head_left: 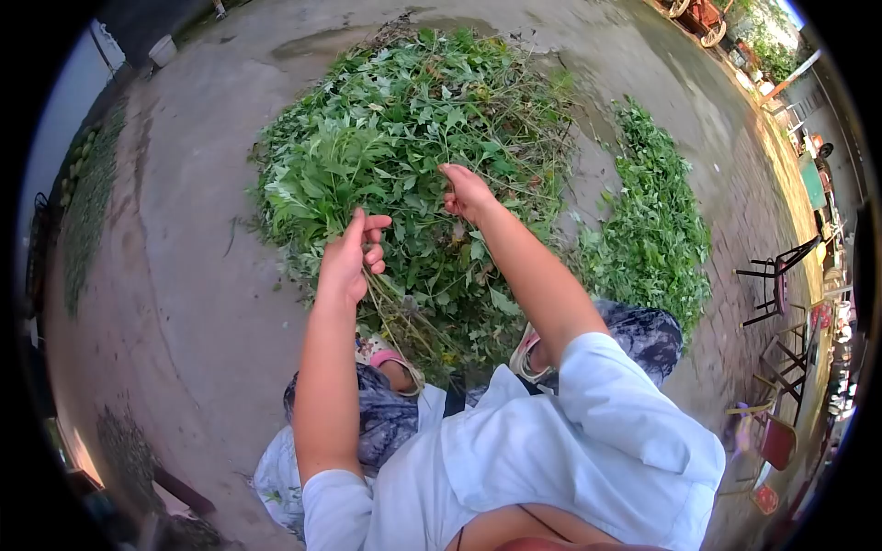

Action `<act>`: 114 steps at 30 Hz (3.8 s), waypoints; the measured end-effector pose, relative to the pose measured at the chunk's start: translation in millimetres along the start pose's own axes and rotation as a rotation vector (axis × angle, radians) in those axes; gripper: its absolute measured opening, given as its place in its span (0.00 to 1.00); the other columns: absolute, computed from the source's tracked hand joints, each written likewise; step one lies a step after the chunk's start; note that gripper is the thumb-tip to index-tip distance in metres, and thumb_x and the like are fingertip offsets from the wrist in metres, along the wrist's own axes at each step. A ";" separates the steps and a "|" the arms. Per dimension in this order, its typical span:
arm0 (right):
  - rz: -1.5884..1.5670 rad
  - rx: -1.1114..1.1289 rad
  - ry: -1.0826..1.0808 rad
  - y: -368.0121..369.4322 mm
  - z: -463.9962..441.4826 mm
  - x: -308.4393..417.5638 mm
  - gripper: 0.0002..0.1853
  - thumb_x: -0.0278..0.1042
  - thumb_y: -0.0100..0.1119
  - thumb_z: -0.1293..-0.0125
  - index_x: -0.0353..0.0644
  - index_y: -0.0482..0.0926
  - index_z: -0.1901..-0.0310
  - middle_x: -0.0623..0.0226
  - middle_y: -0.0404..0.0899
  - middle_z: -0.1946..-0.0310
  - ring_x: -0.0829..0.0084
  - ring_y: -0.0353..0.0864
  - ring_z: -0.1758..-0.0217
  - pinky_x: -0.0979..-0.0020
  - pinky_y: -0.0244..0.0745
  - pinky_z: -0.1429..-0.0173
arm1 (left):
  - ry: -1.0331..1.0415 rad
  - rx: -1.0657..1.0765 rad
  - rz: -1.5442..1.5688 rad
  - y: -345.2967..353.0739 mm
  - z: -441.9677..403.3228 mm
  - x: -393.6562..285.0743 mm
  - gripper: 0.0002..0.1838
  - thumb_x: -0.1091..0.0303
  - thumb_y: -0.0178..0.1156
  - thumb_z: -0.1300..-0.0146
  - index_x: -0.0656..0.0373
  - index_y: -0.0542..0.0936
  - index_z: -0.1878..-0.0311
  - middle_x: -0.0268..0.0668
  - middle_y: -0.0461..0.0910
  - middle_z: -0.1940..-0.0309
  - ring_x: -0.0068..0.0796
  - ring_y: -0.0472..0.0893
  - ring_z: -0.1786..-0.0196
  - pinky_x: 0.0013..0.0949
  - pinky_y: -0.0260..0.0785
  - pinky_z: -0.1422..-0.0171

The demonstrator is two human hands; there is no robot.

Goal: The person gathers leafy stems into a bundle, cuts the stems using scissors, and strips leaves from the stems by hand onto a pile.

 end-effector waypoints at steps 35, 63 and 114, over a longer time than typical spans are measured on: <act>0.801 -0.068 -0.665 49.7 155.0 -5.6 0.11 0.34 0.45 0.37 0.36 0.75 0.63 0.54 0.75 0.78 0.55 0.76 0.72 0.63 0.69 0.66 | 0.186 0.079 -0.021 12.4 27.9 -1.6 0.21 0.55 0.44 0.34 0.63 0.68 0.48 0.40 0.72 0.51 0.25 0.76 0.62 0.27 0.69 0.61; 0.649 0.169 -0.420 39.9 129.0 -6.7 0.13 0.33 0.44 0.43 0.35 0.74 0.61 0.59 0.76 0.80 0.67 0.77 0.77 0.68 0.71 0.70 | -0.249 0.132 -0.137 19.7 12.2 36.9 0.22 0.51 0.43 0.35 0.62 0.70 0.52 0.41 0.76 0.68 0.24 0.69 0.82 0.32 0.67 0.75; 0.861 0.222 -0.475 -18.1 87.4 -0.4 0.10 0.36 0.49 0.36 0.38 0.77 0.64 0.69 0.75 0.72 0.75 0.72 0.69 0.74 0.69 0.61 | 0.124 0.036 0.179 -47.6 37.2 -34.4 0.15 0.58 0.45 0.34 0.61 0.73 0.58 0.20 0.53 0.87 0.10 0.52 0.88 0.19 0.46 0.83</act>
Point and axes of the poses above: each hand's wrist, its own z-axis away from the middle knuckle, its own y-axis out of the palm, x = y × z, the point moved 1 cm from there along -z, towards the middle knuckle
